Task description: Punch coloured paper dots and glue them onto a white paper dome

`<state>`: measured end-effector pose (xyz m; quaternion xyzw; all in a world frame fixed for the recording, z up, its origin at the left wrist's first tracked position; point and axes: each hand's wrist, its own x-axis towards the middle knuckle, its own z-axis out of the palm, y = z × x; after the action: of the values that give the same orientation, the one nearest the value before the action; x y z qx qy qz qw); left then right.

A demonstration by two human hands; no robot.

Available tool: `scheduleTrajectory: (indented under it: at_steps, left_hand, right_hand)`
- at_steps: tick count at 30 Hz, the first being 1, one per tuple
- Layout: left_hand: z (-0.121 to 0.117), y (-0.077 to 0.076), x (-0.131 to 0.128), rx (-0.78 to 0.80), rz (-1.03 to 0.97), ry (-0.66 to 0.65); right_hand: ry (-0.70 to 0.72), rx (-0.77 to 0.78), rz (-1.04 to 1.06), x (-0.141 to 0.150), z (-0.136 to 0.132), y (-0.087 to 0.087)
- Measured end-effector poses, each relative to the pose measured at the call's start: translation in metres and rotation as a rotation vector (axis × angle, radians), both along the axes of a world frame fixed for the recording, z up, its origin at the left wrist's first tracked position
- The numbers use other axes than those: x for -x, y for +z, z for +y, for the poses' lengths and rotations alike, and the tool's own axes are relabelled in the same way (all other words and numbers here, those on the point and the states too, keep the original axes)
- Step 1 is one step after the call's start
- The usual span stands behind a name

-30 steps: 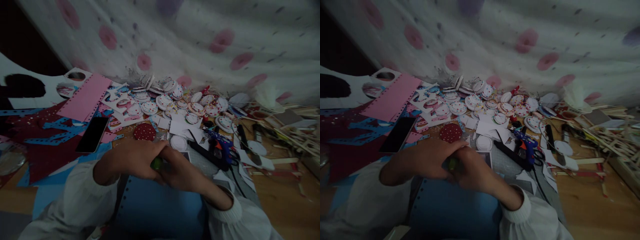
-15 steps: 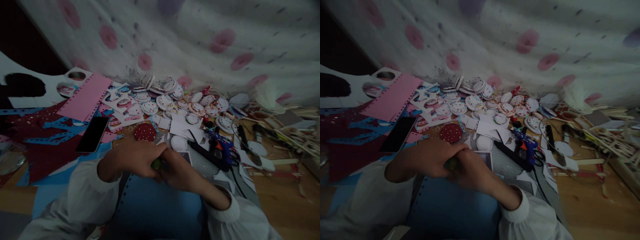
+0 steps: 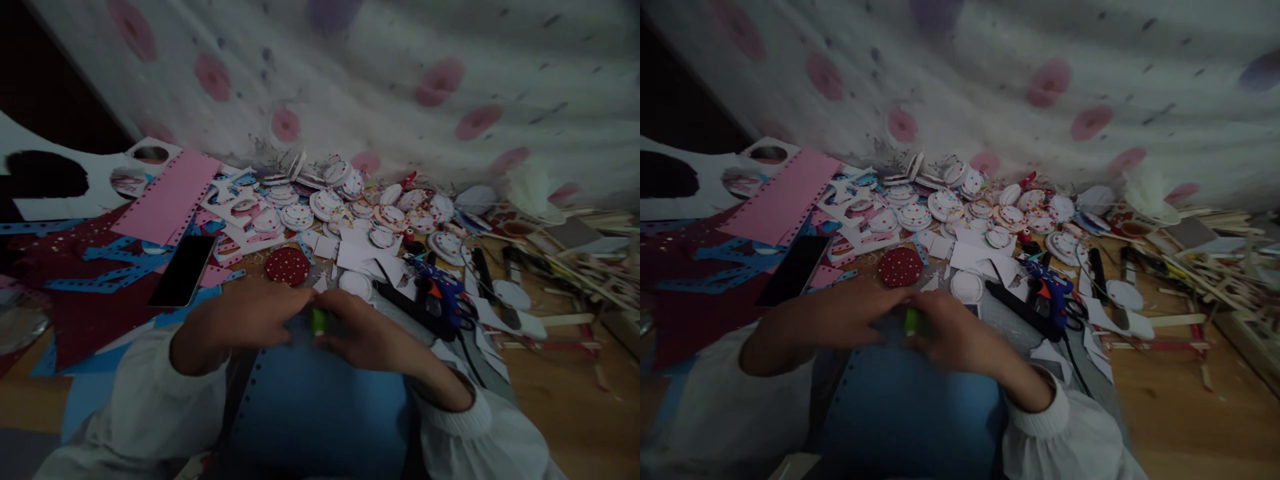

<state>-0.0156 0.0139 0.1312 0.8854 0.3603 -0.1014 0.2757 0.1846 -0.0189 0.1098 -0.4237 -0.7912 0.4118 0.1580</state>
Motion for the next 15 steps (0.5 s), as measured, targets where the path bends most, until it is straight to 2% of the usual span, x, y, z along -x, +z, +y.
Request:
scheduleTrajectory:
  at_steps: [5, 15]
  left_hand:
    - [0.0, 0.0, 0.008, -0.012, 0.041, -0.039]
    - [-0.004, 0.011, 0.004, -0.007, 0.072, -0.041]
  right_hand:
    - [-0.041, 0.034, -0.162, -0.011, 0.001, -0.001]
    - [-0.04, 0.067, -0.171, -0.001, 0.0, 0.001]
